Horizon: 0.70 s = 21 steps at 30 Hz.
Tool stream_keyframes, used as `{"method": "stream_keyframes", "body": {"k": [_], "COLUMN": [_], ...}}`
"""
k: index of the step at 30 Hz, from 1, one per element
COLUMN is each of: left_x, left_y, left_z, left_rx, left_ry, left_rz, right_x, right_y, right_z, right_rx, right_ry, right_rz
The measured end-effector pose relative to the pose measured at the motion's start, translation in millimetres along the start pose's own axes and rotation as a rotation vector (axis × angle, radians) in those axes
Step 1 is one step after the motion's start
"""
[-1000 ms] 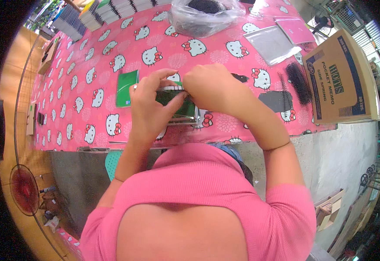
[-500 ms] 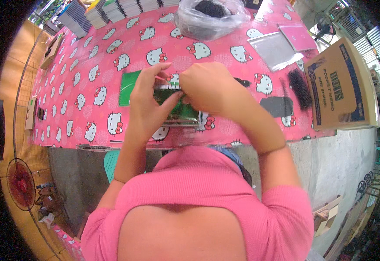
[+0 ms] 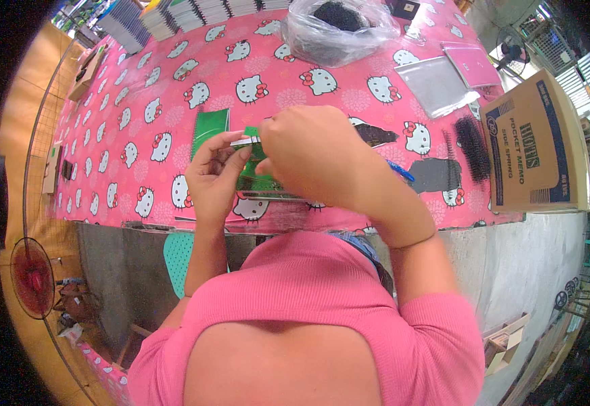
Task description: The person inserts spiral wire bindings into green notebooks using pliers to secure the ends. The person repeatedly picks up notebooks, aligns the binding, and crimps the wire with pliers, stacking finished units on the table.
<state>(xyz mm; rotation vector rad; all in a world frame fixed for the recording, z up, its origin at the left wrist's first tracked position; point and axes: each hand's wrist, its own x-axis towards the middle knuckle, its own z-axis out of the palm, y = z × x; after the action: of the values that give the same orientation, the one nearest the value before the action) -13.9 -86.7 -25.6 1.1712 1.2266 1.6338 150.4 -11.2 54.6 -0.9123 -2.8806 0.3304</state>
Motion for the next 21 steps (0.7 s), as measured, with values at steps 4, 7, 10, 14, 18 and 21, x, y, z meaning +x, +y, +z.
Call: {"method": "stream_keyframes", "body": {"k": [4, 7, 10, 14, 18, 21], "left_x": [2.8, -1.3, 2.5, 2.1, 7.2, 4.1], "left_y": [-4.3, -6.2, -4.7, -5.4, -4.8, -6.7], "left_z": [3.3, -2.5, 0.8, -0.6, 0.8, -3.8], "left_rx": [-0.074, -0.026, -0.033, -0.005, -0.051, -0.115], "left_ry": [0.032, 0.087, 0.094, 0.102, 0.107, 0.069], "left_rz": [0.021, 0.005, -0.01, -0.014, -0.029, -0.025], "right_x": [2.7, -1.7, 11.6, 1.5, 9.3, -23.4], "right_y": [1.9, -9.9, -3.4, -7.8, -3.7, 5.6], "right_z": [0.7, -10.2, -0.8, -4.7, 0.6, 19.7], "right_rx": [-0.02, 0.03, 0.009, 0.135, 0.132, 0.363], "right_ry": [-0.068, 0.061, -0.074, 0.013, 0.123, 0.695], "right_rz": [-0.023, -0.083, -0.039, -0.034, -0.029, -0.187]}}
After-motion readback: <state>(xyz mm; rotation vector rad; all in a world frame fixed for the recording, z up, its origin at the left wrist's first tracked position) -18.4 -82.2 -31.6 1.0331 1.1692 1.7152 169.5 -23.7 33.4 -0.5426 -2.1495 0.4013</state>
